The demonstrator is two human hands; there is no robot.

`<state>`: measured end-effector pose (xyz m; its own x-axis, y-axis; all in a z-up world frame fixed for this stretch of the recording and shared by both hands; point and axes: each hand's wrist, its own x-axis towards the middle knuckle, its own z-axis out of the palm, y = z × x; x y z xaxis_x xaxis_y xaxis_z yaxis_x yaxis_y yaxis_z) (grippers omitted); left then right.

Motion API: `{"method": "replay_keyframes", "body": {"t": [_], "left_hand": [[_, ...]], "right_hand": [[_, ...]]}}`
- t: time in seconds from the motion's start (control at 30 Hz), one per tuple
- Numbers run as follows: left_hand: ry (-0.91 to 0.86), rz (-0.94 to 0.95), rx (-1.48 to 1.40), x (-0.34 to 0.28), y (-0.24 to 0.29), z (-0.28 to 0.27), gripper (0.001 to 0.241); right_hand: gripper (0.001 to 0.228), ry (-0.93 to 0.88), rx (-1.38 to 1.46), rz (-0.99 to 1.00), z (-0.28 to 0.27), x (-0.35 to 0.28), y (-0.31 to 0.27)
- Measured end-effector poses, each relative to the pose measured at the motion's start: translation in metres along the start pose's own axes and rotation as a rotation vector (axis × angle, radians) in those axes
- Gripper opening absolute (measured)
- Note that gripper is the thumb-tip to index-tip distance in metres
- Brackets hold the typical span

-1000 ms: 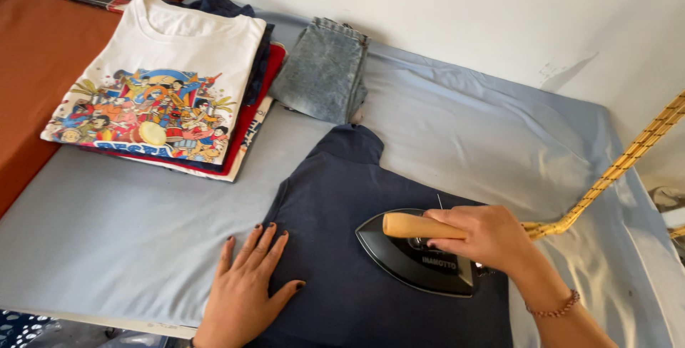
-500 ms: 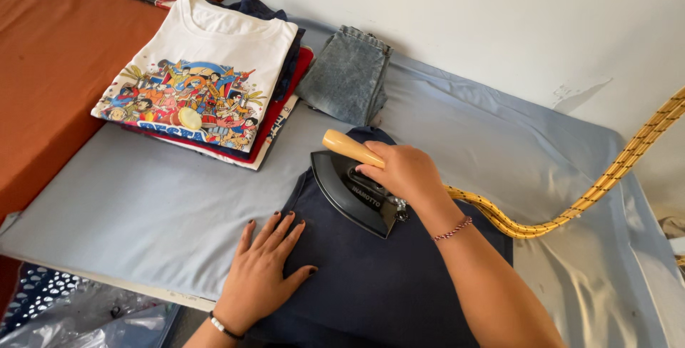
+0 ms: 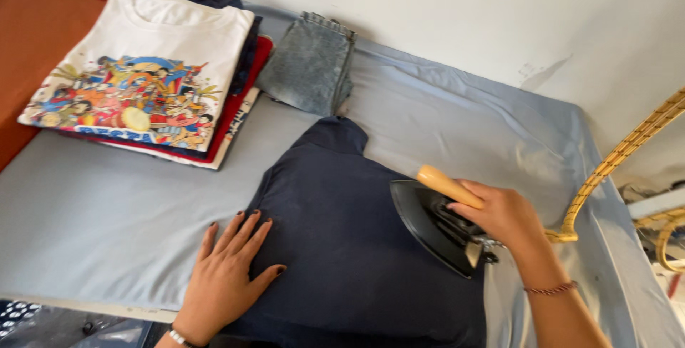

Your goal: The person irons a white t-shirt on an ironing board, then folds it and places it on a stack. The person then irons a dark blue t-shirt, smoothing it out and ironing both sides.

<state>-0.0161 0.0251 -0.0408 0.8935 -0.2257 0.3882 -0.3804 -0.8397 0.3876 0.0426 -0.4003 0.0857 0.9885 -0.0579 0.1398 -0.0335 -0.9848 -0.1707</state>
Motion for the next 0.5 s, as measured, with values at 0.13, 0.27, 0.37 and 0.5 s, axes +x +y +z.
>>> {"method": "replay_keyframes", "body": {"t": [0.13, 0.27, 0.37, 0.5], "left_hand": [[-0.011, 0.012, 0.033, 0.009, 0.001, -0.004, 0.074], [-0.076, -0.072, 0.018, 0.036, -0.003, -0.02, 0.054], [-0.166, -0.099, -0.065, 0.077, -0.012, -0.023, 0.044], [-0.108, -0.074, -0.147, 0.152, -0.028, 0.019, 0.045]], "right_hand": [[0.053, -0.015, -0.058, 0.251, -0.011, -0.017, 0.07], [0.058, 0.029, -0.074, 0.401, -0.014, -0.026, 0.133], [0.06, 0.029, -0.176, 0.469, -0.017, -0.025, 0.163], [0.057, 0.169, -0.45, 0.312, -0.021, -0.022, 0.166]]}}
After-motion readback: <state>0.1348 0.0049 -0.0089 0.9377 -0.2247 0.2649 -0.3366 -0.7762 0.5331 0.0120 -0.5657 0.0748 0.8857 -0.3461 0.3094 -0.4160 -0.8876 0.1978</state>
